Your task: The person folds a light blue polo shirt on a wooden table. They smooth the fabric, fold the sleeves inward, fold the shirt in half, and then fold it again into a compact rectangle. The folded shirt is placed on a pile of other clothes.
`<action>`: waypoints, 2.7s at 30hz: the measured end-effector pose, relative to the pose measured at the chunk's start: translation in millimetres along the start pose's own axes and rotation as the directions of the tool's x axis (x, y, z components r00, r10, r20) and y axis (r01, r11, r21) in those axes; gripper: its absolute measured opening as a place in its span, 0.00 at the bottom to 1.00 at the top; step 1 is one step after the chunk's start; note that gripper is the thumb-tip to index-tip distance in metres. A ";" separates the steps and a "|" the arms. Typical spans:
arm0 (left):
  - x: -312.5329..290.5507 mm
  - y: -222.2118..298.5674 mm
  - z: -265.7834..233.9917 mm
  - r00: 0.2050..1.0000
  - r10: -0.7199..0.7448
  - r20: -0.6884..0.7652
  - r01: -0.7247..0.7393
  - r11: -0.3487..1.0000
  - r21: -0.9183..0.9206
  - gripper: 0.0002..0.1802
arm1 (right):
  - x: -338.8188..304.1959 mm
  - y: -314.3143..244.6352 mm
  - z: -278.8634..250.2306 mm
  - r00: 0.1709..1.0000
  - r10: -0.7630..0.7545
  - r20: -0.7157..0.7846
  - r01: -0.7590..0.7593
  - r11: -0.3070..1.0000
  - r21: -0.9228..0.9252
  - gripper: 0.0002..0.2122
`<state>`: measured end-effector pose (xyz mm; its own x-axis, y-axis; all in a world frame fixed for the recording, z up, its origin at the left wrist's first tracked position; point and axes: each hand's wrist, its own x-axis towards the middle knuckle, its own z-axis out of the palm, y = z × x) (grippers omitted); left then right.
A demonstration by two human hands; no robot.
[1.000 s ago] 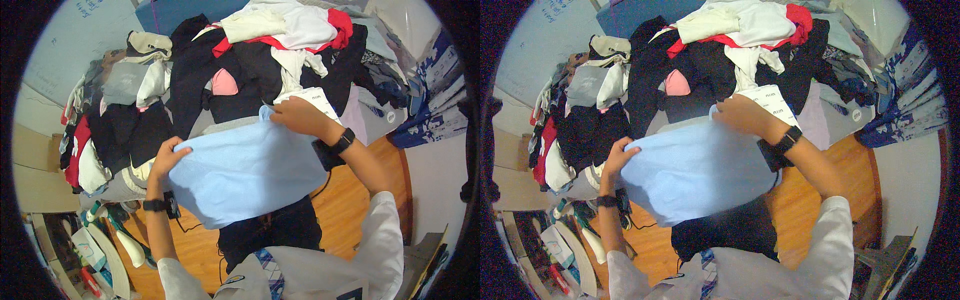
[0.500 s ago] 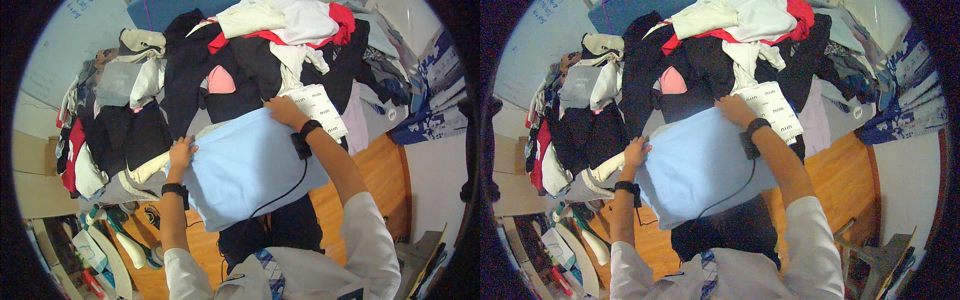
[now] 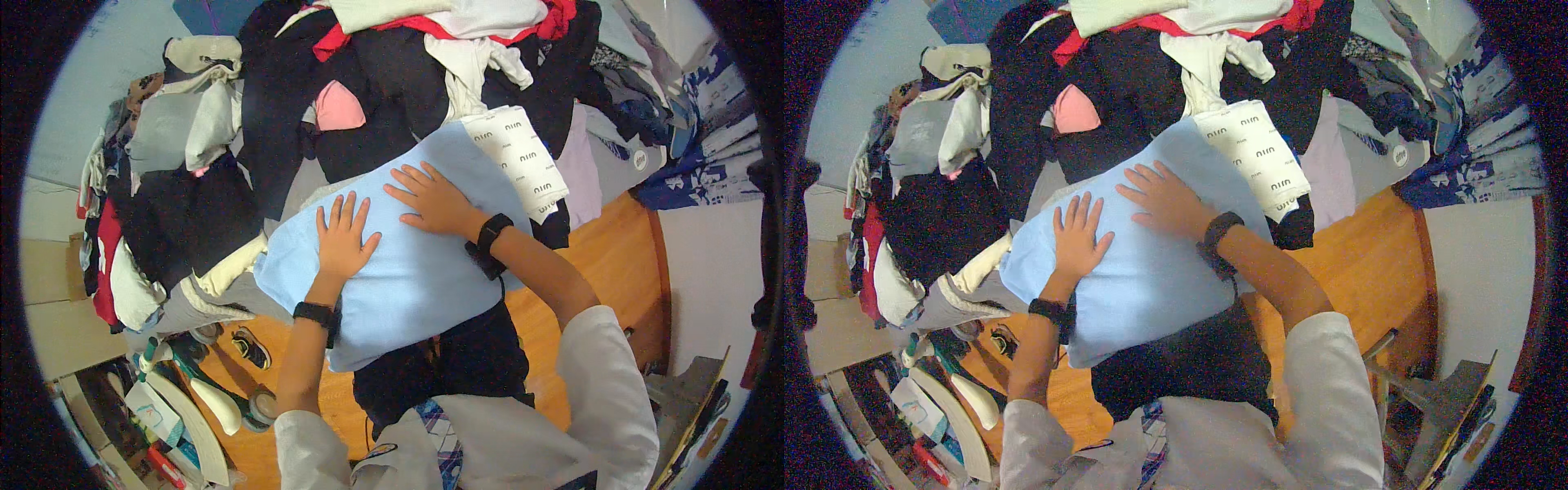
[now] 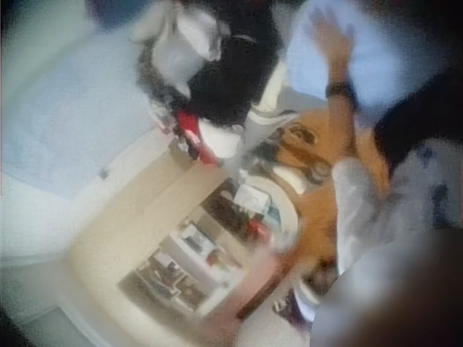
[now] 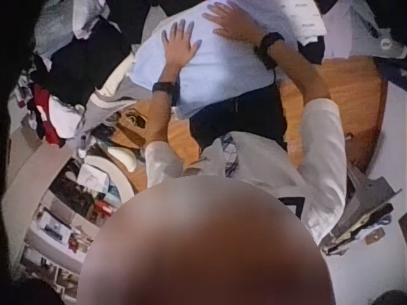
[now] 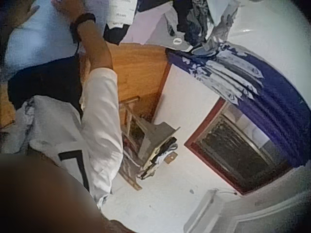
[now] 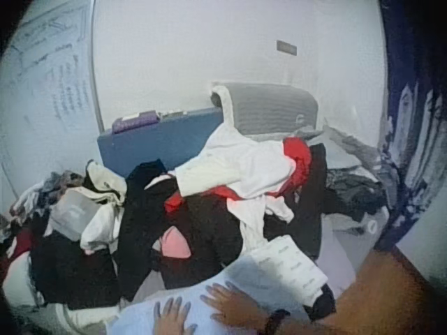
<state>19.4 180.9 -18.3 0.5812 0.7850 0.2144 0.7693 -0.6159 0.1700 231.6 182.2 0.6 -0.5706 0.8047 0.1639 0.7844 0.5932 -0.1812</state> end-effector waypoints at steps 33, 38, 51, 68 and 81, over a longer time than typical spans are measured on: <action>-141.1 111.5 -48.2 0.974 -0.176 0.141 0.157 0.978 0.137 0.33 | -189.9 -52.8 -33.6 0.991 0.109 0.081 -0.090 0.973 -0.212 0.20; -143.5 108.4 -43.3 0.981 -0.184 0.063 0.176 0.978 0.116 0.27 | -184.0 -45.7 -23.0 0.992 0.015 -0.125 -0.065 0.910 -0.409 0.19; -179.0 80.7 -54.2 0.984 -0.175 0.041 0.170 0.981 0.089 0.22 | -174.6 -37.6 -30.8 0.996 0.080 -0.031 -0.086 0.951 -0.296 0.23; -145.5 -87.0 -36.1 0.222 -0.713 0.665 0.698 -0.360 -0.619 0.44 | -57.7 42.3 -53.6 0.571 0.820 0.043 -0.809 0.553 0.197 0.32; -114.4 -76.5 -36.1 0.545 -0.810 -0.217 0.593 0.555 -0.584 0.22 | -47.0 49.3 -90.0 0.675 0.590 0.444 -0.712 0.362 0.602 0.27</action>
<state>-115.5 135.8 -21.1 -0.3638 0.9123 0.1880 0.6166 0.0846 0.7827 318.9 171.4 71.2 -0.0301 0.9040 -0.4266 0.5441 -0.3432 -0.7656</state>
